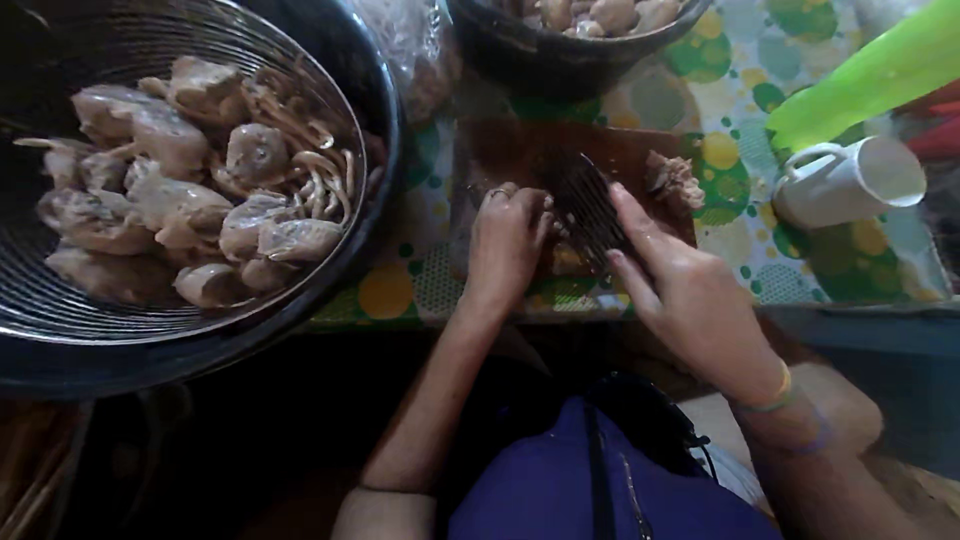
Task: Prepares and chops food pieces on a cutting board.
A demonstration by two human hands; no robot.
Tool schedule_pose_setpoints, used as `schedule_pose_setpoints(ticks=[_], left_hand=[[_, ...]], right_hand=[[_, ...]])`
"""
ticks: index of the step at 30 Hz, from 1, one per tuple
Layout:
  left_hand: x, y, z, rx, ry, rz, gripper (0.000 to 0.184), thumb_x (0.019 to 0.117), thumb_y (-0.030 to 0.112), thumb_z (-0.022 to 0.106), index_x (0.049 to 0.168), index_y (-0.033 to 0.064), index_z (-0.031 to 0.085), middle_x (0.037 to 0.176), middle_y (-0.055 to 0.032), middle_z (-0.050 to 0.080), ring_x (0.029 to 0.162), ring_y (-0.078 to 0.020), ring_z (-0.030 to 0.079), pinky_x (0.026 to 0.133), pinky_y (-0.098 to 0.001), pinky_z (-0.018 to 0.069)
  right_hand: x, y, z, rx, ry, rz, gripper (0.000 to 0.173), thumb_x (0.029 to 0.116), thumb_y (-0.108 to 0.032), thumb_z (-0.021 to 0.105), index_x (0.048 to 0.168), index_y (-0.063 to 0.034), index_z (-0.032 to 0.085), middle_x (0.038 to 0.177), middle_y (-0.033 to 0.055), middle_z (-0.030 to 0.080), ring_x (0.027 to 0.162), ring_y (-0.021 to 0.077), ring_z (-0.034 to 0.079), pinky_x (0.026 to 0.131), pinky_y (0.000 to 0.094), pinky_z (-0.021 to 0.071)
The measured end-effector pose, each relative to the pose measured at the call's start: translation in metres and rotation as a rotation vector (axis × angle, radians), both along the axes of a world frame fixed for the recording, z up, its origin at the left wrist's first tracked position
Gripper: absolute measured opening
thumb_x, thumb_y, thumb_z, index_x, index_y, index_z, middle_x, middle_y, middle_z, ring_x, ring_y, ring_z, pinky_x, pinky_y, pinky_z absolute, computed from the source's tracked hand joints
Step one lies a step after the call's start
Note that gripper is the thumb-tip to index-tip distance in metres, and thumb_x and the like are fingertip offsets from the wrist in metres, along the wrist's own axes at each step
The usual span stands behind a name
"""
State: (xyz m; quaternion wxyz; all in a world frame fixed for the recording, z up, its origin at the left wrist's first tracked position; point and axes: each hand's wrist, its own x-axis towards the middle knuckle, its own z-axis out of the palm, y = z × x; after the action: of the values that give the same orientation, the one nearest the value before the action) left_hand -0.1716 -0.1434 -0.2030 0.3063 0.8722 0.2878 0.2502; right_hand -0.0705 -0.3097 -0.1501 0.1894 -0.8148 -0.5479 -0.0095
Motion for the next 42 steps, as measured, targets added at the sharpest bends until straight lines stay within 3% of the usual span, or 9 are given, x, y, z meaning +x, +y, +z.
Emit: schedule_pose_setpoints(ticks=[5, 9, 18, 23, 26, 31, 36, 39, 42], left_hand=[[-0.004, -0.007, -0.001, 0.056, 0.013, 0.051, 0.019, 0.0987, 0.017, 0.069, 0.108, 0.0002, 0.073, 0.108, -0.0201, 0.069, 0.108, -0.0384, 0.066, 0.094, -0.0519, 0.0538], [-0.004, -0.004, -0.005, 0.041, -0.013, 0.048, 0.018, 0.0987, 0.017, 0.069, 0.105, 0.0003, 0.074, 0.103, -0.0193, 0.071, 0.104, -0.0377, 0.068, 0.091, -0.0516, 0.0543], [-0.005, -0.003, 0.001, -0.008, -0.016, 0.05, 0.017, 0.0989, 0.013, 0.068, 0.107, -0.0002, 0.075, 0.102, -0.0192, 0.072, 0.101, -0.0355, 0.069, 0.09, -0.0514, 0.0551], [-0.005, 0.001, 0.002, -0.06, -0.008, 0.025, 0.016, 0.0963, 0.012, 0.071, 0.106, -0.0003, 0.074, 0.105, -0.0199, 0.071, 0.102, -0.0359, 0.069, 0.09, -0.0525, 0.0554], [-0.003, -0.001, 0.003, -0.064, -0.003, 0.063, 0.017, 0.0969, 0.013, 0.071, 0.108, -0.0004, 0.073, 0.105, -0.0198, 0.072, 0.101, -0.0362, 0.07, 0.091, -0.0538, 0.0554], [-0.002, -0.001, 0.005, -0.075, 0.031, 0.097, 0.021, 0.0989, 0.012, 0.067, 0.115, -0.0018, 0.07, 0.109, -0.0219, 0.071, 0.105, -0.0386, 0.069, 0.092, -0.0555, 0.0552], [-0.011, 0.001, 0.017, -0.245, 0.048, 0.055, 0.034, 0.0988, 0.017, 0.07, 0.129, 0.0014, 0.067, 0.113, -0.0154, 0.074, 0.104, -0.0261, 0.072, 0.095, -0.0469, 0.0559], [-0.017, -0.01, 0.015, -0.247, -0.026, 0.082, 0.03, 0.0963, 0.012, 0.073, 0.124, 0.0015, 0.066, 0.104, -0.0142, 0.074, 0.09, -0.0238, 0.073, 0.083, -0.0426, 0.0601], [-0.015, -0.01, 0.012, -0.219, -0.018, 0.098, 0.024, 0.096, 0.011, 0.072, 0.118, 0.0008, 0.068, 0.105, -0.0159, 0.072, 0.092, -0.0268, 0.072, 0.084, -0.0455, 0.0593]], right_hand=[[0.006, -0.008, -0.006, 0.018, -0.002, 0.016, 0.054, 0.1054, -0.023, 0.053, 0.158, -0.0141, 0.042, 0.089, 0.0176, 0.069, 0.061, 0.0324, 0.063, 0.053, 0.0483, 0.0523], [0.008, -0.036, 0.001, 0.076, -0.023, 0.026, 0.049, 0.1043, -0.023, 0.051, 0.151, -0.0083, 0.052, 0.087, 0.0147, 0.071, 0.065, 0.0268, 0.064, 0.058, 0.0413, 0.0532], [0.001, -0.034, 0.01, 0.073, 0.053, 0.059, 0.049, 0.1058, -0.026, 0.05, 0.151, -0.0082, 0.051, 0.09, 0.0111, 0.071, 0.063, 0.0176, 0.063, 0.056, 0.0322, 0.054], [0.004, 0.012, 0.001, 0.004, 0.063, 0.022, 0.056, 0.1045, -0.021, 0.056, 0.158, -0.0112, 0.042, 0.092, 0.0191, 0.071, 0.068, 0.0339, 0.067, 0.06, 0.0494, 0.0546], [0.007, 0.025, -0.006, 0.006, 0.039, 0.038, 0.058, 0.1055, -0.022, 0.055, 0.16, -0.0137, 0.037, 0.093, 0.019, 0.07, 0.068, 0.0354, 0.067, 0.058, 0.0506, 0.0541], [0.002, -0.024, 0.001, 0.019, 0.017, 0.065, 0.051, 0.105, -0.024, 0.052, 0.154, -0.0114, 0.049, 0.089, 0.0162, 0.071, 0.064, 0.0312, 0.066, 0.056, 0.0469, 0.0545], [0.007, -0.042, 0.003, 0.128, 0.038, 0.028, 0.05, 0.1052, -0.023, 0.051, 0.153, -0.0092, 0.05, 0.095, 0.0153, 0.073, 0.065, 0.0241, 0.064, 0.058, 0.0393, 0.0539], [0.0, -0.039, 0.008, 0.151, 0.007, 0.062, 0.049, 0.1049, -0.022, 0.051, 0.152, -0.0076, 0.05, 0.091, 0.0148, 0.071, 0.063, 0.023, 0.062, 0.056, 0.0369, 0.052], [-0.006, -0.033, 0.005, 0.129, -0.003, 0.065, 0.048, 0.1043, -0.023, 0.053, 0.15, -0.0089, 0.054, 0.084, 0.0141, 0.068, 0.059, 0.0253, 0.062, 0.052, 0.0401, 0.0511]])
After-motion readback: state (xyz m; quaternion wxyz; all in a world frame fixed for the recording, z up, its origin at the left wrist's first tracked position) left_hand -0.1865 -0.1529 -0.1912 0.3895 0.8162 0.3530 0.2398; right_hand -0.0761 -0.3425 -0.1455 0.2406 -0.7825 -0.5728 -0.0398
